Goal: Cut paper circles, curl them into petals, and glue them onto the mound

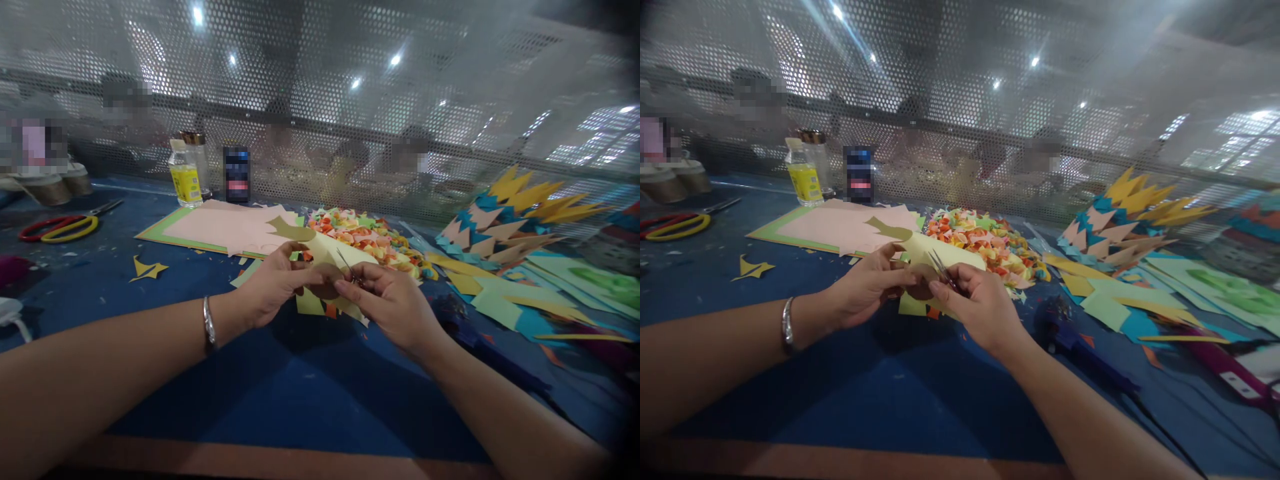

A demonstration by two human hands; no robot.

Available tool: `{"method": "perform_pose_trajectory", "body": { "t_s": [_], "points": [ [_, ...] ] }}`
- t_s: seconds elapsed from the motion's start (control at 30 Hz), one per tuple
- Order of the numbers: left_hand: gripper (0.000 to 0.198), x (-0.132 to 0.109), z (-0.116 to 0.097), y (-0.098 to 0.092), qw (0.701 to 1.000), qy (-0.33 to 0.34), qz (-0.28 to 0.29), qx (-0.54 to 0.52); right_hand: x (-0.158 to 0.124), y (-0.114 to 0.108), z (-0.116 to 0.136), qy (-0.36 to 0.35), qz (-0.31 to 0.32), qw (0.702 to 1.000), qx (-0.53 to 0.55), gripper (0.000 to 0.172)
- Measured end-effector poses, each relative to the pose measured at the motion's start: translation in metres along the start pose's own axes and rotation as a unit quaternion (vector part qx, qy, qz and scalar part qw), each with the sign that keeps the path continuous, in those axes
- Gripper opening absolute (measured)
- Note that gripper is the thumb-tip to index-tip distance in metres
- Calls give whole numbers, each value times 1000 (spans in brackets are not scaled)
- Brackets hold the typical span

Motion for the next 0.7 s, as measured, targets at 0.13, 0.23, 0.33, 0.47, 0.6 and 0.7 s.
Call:
{"method": "perform_pose_trajectory", "body": {
  "t_s": [0.13, 0.23, 0.33, 0.47, 0.6, 0.7],
  "points": [
    [41, -1, 9, 5, 998, -51, 12, -47, -2, -5, 1, -5, -27, 1000, 16, 35],
    [30, -1, 10, 7, 997, -53, 18, -43, -2, -5, 2, -4, -25, 1000, 17, 35],
    [26, 2, 9, 4, 998, -43, 9, -46, -1, -1, -1, 12, -6, 999, 43, 36],
    [25, 5, 7, -3, 999, -26, 1, -40, -2, 3, -6, 47, 9, 992, 120, 37],
    [30, 6, 6, -9, 999, -25, -10, -38, -5, 6, -10, 74, 18, 985, 152, 38],
    [29, 5, 5, -8, 999, -29, -6, -40, -7, 9, -12, 97, 35, 983, 155, 39]
  ]
}}
Point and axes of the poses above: each hand's wrist, its own x-axis towards the middle knuckle, its own y-axis out of the palm, z = x × y, the point moved 10 cm from there along x, towards the middle knuckle, and after that the axes turned 7 degrees about -y, right-handed, at the moved point
